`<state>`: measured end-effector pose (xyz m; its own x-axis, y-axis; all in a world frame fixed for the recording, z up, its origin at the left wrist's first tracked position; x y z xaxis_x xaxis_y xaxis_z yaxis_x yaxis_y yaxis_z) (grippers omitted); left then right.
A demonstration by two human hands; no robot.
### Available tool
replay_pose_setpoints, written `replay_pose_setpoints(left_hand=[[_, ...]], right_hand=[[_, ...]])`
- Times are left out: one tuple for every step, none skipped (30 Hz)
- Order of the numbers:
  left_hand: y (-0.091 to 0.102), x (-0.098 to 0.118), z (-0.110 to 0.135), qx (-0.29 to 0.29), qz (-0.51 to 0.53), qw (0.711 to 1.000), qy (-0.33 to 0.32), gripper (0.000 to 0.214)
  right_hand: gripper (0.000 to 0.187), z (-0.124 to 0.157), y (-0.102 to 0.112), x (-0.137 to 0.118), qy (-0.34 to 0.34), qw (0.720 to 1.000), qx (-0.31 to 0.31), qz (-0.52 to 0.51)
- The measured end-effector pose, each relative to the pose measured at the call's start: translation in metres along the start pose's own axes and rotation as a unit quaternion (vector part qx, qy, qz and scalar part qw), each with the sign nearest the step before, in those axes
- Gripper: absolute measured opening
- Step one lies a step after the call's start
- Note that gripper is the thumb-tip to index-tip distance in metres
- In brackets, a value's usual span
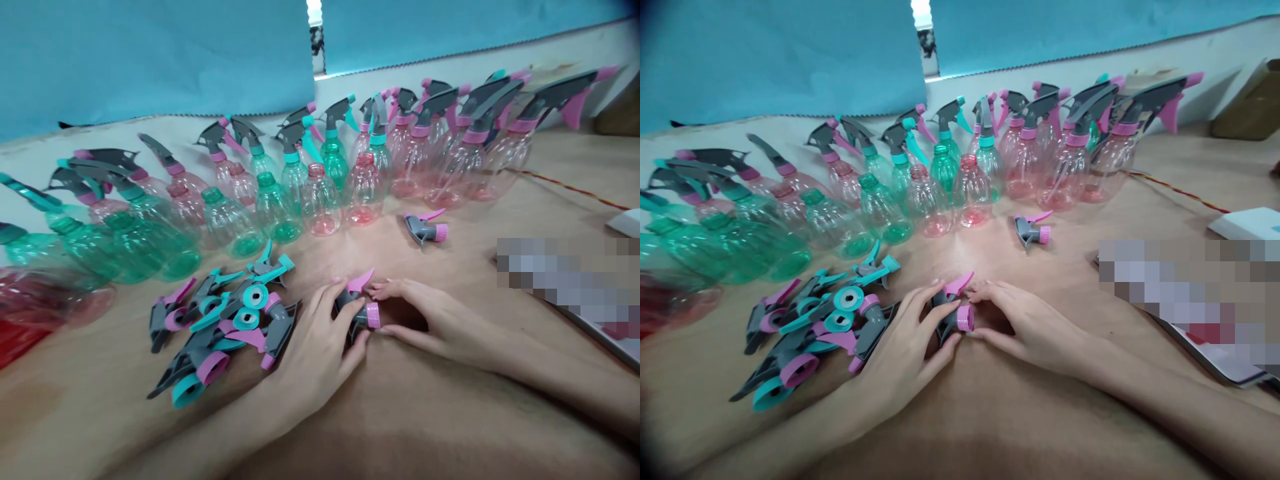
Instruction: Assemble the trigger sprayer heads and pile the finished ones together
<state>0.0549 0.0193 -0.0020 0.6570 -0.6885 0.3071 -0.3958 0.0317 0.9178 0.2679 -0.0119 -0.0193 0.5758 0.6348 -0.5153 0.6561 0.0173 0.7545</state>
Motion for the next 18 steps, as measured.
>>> replay_pose_setpoints(left_hand=[[0.0,0.0,0.0,0.002,0.0,1.0,0.002,0.034],[0.0,0.0,-0.001,0.003,-0.001,1.0,0.002,0.034],[0.001,0.0,-0.001,0.003,-0.002,1.0,0.003,0.033],[0.001,0.0,-0.002,0.004,-0.004,1.0,0.003,0.033],[0.001,-0.001,-0.002,0.005,-0.005,1.0,0.003,0.032],[0.001,-0.001,-0.002,0.006,-0.006,1.0,0.004,0.03],[0.001,-0.001,-0.001,0.008,-0.005,1.0,0.006,0.029],[0.001,-0.001,-0.001,0.009,-0.003,1.0,0.007,0.027],[0.001,-0.002,-0.001,0.01,-0.001,1.0,0.009,0.026],[0.001,-0.002,-0.001,0.009,-0.002,1.0,0.009,0.027],[0.001,-0.002,-0.001,0.007,-0.006,1.0,0.011,0.031],[0.0,-0.002,-0.002,0.003,-0.012,1.0,0.013,0.035],[0.0,-0.002,-0.002,-0.003,-0.017,1.0,0.015,0.038],[-0.001,-0.002,-0.002,-0.008,-0.02,1.0,0.017,0.039],[-0.001,-0.003,-0.003,-0.01,-0.017,1.0,0.019,0.037],[-0.001,-0.004,-0.003,-0.008,-0.008,1.0,0.019,0.035],[0.0,-0.004,-0.003,-0.001,0.007,1.0,0.018,0.031],[0.001,-0.005,-0.003,0.007,0.025,1.0,0.015,0.029]], right_hand=[[0.036,0.0,0.0,0.0,-0.001,1.0,-0.003,-0.004],[0.036,0.001,0.0,0.001,-0.003,1.0,-0.005,-0.006],[0.036,0.001,0.001,0.001,-0.004,1.0,-0.007,-0.009],[0.036,0.001,0.001,0.001,-0.003,1.0,-0.009,-0.012],[0.036,0.001,0.001,0.001,0.0,1.0,-0.009,-0.015],[0.036,0.001,0.001,0.0,0.007,1.0,-0.005,-0.019],[0.035,0.0,0.002,-0.001,0.02,1.0,0.004,-0.023],[0.033,0.0,0.002,-0.002,0.037,0.999,0.014,-0.027],[0.03,-0.001,0.003,-0.003,0.052,0.998,0.022,-0.03],[0.027,-0.002,0.003,-0.004,0.065,0.997,0.028,-0.032],[0.025,-0.003,0.004,-0.005,0.071,0.997,0.029,-0.031],[0.023,-0.004,0.005,-0.006,0.073,0.997,0.027,-0.029],[0.022,-0.004,0.005,-0.007,0.07,0.997,0.024,-0.026],[0.021,-0.005,0.006,-0.008,0.067,0.997,0.022,-0.023],[0.022,-0.005,0.006,-0.009,0.067,0.997,0.023,-0.02],[0.023,-0.006,0.006,-0.011,0.071,0.997,0.027,-0.019],[0.025,-0.005,0.006,-0.012,0.075,0.996,0.032,-0.02],[0.028,-0.005,0.004,-0.013,0.079,0.996,0.037,-0.022]])
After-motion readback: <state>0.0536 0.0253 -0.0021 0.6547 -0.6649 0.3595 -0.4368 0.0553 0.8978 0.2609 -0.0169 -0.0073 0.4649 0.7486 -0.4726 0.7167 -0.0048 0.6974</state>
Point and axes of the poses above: each hand's wrist, its own z-axis away from the middle knuckle, its own y-axis out of the back of the hand, x = y × z, the point moved 1 cm from there along -z, towards the middle knuckle, and after that the axes turned 9 degrees about y, right-handed, at the moved point
